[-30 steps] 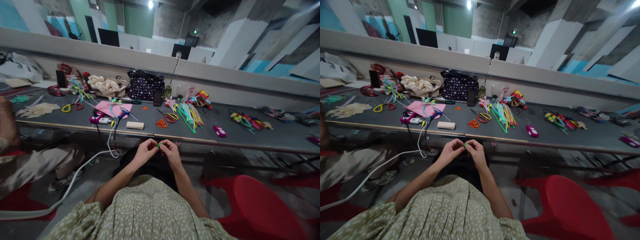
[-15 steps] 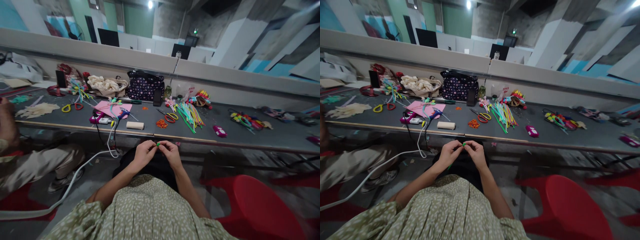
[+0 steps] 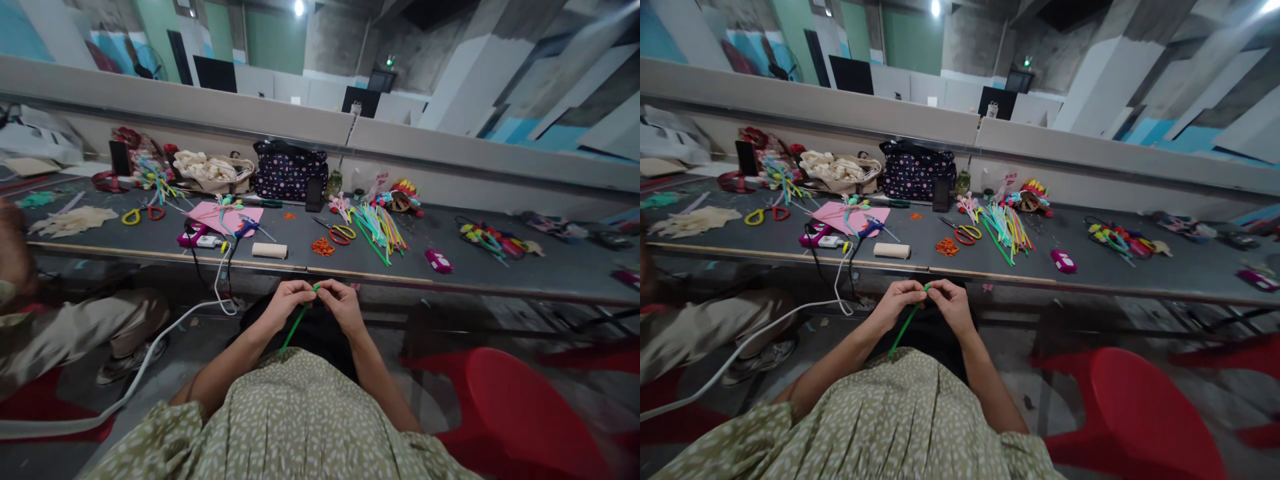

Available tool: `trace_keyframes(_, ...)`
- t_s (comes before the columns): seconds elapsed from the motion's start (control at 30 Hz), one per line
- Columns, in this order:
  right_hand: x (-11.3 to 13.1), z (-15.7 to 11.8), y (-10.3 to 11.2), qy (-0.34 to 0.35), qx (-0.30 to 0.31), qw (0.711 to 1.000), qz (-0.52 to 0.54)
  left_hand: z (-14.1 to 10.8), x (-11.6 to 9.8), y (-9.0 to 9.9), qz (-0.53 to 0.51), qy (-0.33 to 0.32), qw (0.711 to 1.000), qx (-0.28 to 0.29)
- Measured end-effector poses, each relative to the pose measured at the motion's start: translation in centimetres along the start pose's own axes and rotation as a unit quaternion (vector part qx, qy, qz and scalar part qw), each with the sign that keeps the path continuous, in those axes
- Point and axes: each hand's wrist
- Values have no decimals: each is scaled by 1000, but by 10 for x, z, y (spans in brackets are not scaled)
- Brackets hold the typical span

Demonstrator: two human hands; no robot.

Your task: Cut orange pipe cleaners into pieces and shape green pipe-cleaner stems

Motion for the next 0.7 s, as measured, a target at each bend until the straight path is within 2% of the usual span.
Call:
trace_keyframes(0.2,-1,-1,-1,-8,10,1000,23,5,7,6,-124,89,988,29)
trace_keyframes(0.43,2,-1,-4,-14,-3,999,35,9,15,7,-204,143,966,64)
trace_keyframes(0.57,-3,0,-7,-14,-23,999,37,10,16,7,-169,141,974,54)
trace_keyframes(0.7,-12,0,-8,-24,-59,998,24,8,13,6,-67,85,994,26)
Point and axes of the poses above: each hand's wrist, its own z-axis towards the middle knuckle, its own y-axis out of the back of the hand, x = y × z, and after that the axes turned 4 degrees about -z, right-handed
